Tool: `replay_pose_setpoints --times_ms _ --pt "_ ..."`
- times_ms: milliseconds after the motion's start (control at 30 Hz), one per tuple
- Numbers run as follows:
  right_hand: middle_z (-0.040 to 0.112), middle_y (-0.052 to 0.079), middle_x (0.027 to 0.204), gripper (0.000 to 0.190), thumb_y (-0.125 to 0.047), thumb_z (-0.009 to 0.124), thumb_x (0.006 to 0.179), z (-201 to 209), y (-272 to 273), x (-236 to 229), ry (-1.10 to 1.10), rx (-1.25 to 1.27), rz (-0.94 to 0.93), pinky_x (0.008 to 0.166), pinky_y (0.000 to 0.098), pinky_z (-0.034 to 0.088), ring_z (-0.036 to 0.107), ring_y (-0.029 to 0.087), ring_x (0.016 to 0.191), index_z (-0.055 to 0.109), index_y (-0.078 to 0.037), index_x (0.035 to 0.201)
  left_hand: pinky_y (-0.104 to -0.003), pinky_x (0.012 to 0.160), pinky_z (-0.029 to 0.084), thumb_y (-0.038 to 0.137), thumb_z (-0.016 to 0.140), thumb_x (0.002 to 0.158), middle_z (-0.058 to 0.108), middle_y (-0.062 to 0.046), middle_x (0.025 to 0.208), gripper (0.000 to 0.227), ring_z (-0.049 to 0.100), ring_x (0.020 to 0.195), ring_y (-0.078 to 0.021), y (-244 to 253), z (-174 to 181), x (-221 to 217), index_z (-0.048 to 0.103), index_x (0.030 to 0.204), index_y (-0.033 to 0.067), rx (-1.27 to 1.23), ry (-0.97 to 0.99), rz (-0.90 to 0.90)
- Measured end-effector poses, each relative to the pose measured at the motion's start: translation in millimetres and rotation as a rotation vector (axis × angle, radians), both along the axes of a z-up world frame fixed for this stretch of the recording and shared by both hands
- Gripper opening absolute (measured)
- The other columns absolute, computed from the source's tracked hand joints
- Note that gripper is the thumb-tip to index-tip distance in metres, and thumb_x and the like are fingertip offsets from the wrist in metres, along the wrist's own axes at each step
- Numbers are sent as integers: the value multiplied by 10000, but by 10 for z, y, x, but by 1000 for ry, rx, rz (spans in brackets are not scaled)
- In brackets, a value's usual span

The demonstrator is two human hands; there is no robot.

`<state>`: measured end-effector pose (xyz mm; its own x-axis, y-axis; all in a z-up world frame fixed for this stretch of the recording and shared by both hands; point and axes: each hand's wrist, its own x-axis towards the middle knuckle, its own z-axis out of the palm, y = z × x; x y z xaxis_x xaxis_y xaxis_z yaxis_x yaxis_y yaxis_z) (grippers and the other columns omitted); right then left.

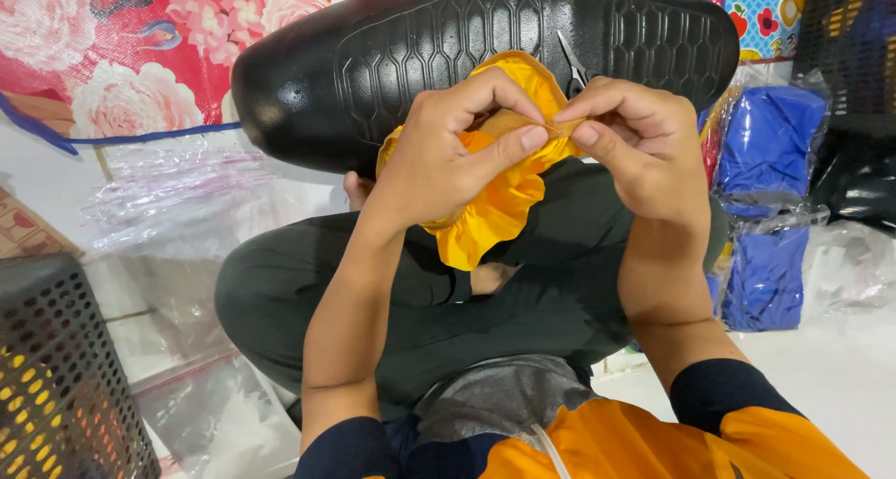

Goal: Trimming excess material from the edges of a yellow fabric cover using scissors

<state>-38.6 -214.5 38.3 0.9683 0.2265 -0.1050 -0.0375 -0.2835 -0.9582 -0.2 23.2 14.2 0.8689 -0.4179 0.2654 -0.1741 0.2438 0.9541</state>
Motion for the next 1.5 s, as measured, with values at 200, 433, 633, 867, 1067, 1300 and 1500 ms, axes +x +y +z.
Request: replay_pose_setpoints --times_ms 200,433,633,867,1067,1300,1500 --pt "635 59 1021 124 -42 651 1023 -109 -48 6 18 118 -96 787 163 473 559 79 843 642 26 1126 -260 711 503 33 692 931 725 -83 929 77 631 740 -158 -35 -92 26 641 950 -22 -41 -65 44" --pt "639 85 1064 124 0 644 1013 -120 -81 94 12 104 -52 841 171 505 595 101 898 632 47 1127 -277 826 544 43 685 949 724 -95 977 112 668 842 -164 -123 -144 4 581 945 2 -96 0 99" --pt "598 144 1294 353 -182 579 1110 -209 -625 395 -102 -145 25 1142 313 455 568 198 1206 512 38 1379 -269 850 542 12 675 957 714 -79 1005 93 656 857 -153 -163 -139 -34 583 954 14 -121 50 126" --pt "679 88 904 235 -194 755 989 -1087 -1397 642 217 -952 -45 663 344 479 586 212 740 736 -14 1138 -256 964 520 -3 655 1000 667 -34 1113 204 634 1012 -125 -151 -176 -37 585 1179 67 -192 106 103" --pt "713 106 851 298 -306 861 848 -1727 -1544 754 401 -1136 -51 700 418 531 648 293 728 725 -63 954 -254 856 504 -14 622 1037 680 -76 1176 222 629 948 -154 -22 -52 -33 689 1244 27 -86 -25 117" --pt "718 125 773 315 -332 906 793 -1939 -1558 721 241 -1246 -28 706 430 547 656 336 674 756 -60 843 -251 892 504 -10 624 1009 625 -37 1080 171 600 946 -128 -24 -137 -53 542 1141 59 -209 52 122" --pt "655 121 666 237 -257 833 762 -1785 -1446 694 70 -1195 -6 658 413 529 589 342 583 737 -42 736 -244 900 516 -18 651 998 645 -43 1085 204 625 960 -126 -35 -159 -63 547 1162 45 -209 62 134"
